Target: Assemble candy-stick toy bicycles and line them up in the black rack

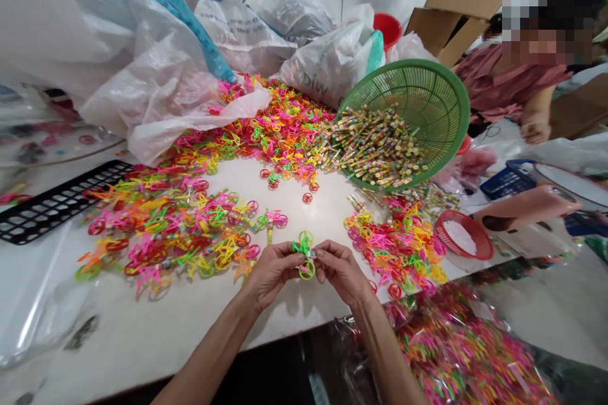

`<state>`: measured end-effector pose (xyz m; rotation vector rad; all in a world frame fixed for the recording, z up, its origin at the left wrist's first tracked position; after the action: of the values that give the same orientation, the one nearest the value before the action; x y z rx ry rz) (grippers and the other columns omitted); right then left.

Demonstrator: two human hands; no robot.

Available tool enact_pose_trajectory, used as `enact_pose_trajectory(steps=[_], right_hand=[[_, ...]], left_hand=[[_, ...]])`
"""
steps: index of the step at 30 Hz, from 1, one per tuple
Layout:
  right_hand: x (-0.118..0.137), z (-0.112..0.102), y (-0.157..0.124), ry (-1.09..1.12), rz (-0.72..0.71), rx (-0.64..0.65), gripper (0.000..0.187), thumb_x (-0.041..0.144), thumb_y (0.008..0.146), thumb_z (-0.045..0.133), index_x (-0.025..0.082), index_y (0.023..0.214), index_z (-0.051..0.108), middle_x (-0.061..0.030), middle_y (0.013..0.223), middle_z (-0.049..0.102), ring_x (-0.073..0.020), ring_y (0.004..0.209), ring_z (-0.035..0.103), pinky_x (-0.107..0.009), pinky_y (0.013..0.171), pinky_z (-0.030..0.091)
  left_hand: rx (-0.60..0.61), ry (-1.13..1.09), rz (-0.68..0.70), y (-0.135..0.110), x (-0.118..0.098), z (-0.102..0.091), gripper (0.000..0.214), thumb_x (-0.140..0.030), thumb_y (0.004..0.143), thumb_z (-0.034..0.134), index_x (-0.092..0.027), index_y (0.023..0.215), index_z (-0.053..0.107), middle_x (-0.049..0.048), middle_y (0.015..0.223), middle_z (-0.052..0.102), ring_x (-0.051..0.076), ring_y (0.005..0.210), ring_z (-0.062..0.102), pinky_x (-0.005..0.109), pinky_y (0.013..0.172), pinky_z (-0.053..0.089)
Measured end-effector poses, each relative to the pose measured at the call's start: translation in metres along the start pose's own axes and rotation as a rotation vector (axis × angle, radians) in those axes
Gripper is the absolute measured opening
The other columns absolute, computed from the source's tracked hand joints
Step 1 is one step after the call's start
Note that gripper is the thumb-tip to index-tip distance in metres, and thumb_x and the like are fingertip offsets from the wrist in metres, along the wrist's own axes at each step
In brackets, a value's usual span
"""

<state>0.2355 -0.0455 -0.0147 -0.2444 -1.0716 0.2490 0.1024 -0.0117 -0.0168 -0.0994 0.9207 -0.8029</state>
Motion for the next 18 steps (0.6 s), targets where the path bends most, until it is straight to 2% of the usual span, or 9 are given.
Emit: enact_pose_trajectory(steps=[4, 8, 10, 12, 15, 18], right_hand=[[0.005, 0.008, -0.001, -0.088, -0.044, -0.032, 0.022, 0.036, 0.069, 0.069, 0.016, 0.073, 0.062, 0.0015, 0.056, 0.058, -0.0075, 0.043, 0.048, -0.020, 0.046, 0.037], [0.010, 0.024, 0.005, -0.361, -0.172, -0.095, 0.019, 0.035, 0.071, 0.067, 0.017, 0.072, 0.061, 0.0031, 0.052, 0.055, -0.0099, 0.048, 0.051, -0.022, 0.049, 0.040], [0.008, 0.034, 0.012, -0.405, -0.198, -0.100, 0.019, 0.036, 0.071, 0.066, 0.018, 0.070, 0.060, 0.0037, 0.052, 0.054, -0.0097, 0.047, 0.050, -0.022, 0.048, 0.040], [0.004, 0.043, 0.020, -0.395, -0.179, -0.081, 0.020, 0.037, 0.073, 0.064, 0.018, 0.071, 0.059, 0.0041, 0.051, 0.052, -0.0100, 0.046, 0.049, -0.022, 0.049, 0.040], [0.002, 0.048, 0.034, -0.457, -0.198, -0.025, 0.024, 0.039, 0.076, 0.060, 0.019, 0.089, 0.061, 0.0006, 0.067, 0.059, -0.0118, 0.055, 0.055, -0.024, 0.054, 0.043], [0.014, 0.028, 0.050, -0.719, -0.380, -0.138, 0.038, 0.038, 0.078, 0.058, 0.023, 0.112, 0.056, -0.0050, 0.098, 0.059, -0.0138, 0.071, 0.057, -0.026, 0.063, 0.045]], left_hand=[[0.026, -0.026, -0.008, -0.003, -0.002, -0.003, 0.024, -0.024, 0.058, 0.078, -0.011, 0.077, 0.068, 0.0045, 0.070, 0.065, 0.010, 0.059, 0.057, 0.022, 0.059, 0.047], [-0.105, 0.153, 0.123, -0.006, -0.012, -0.015, 0.024, -0.029, 0.059, 0.076, -0.013, 0.075, 0.068, 0.0044, 0.068, 0.065, 0.012, 0.059, 0.057, 0.024, 0.059, 0.047], [-0.158, 0.246, 0.179, -0.009, -0.020, -0.021, 0.023, -0.030, 0.060, 0.075, -0.013, 0.073, 0.067, 0.0039, 0.068, 0.064, 0.012, 0.059, 0.056, 0.025, 0.059, 0.046], [-0.159, 0.324, 0.191, -0.012, -0.031, -0.028, 0.023, -0.032, 0.062, 0.072, -0.014, 0.075, 0.067, 0.0037, 0.070, 0.064, 0.013, 0.061, 0.056, 0.025, 0.060, 0.047], [-0.216, 0.609, 0.235, -0.018, -0.057, -0.041, 0.028, -0.036, 0.067, 0.065, -0.015, 0.086, 0.066, 0.0036, 0.071, 0.063, 0.015, 0.064, 0.057, 0.027, 0.059, 0.046], [-0.375, 1.124, 0.425, -0.014, -0.099, -0.053, 0.038, -0.036, 0.071, 0.058, -0.016, 0.104, 0.062, 0.0055, 0.083, 0.064, 0.020, 0.077, 0.059, 0.031, 0.067, 0.047]])
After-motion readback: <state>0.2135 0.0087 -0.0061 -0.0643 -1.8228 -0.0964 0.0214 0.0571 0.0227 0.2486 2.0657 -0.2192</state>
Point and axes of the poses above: each hand's wrist, its own y-axis towards the middle knuckle, its own z-axis out of the palm, x = y × z, the point moved 3 cm from there along y, towards the middle knuckle
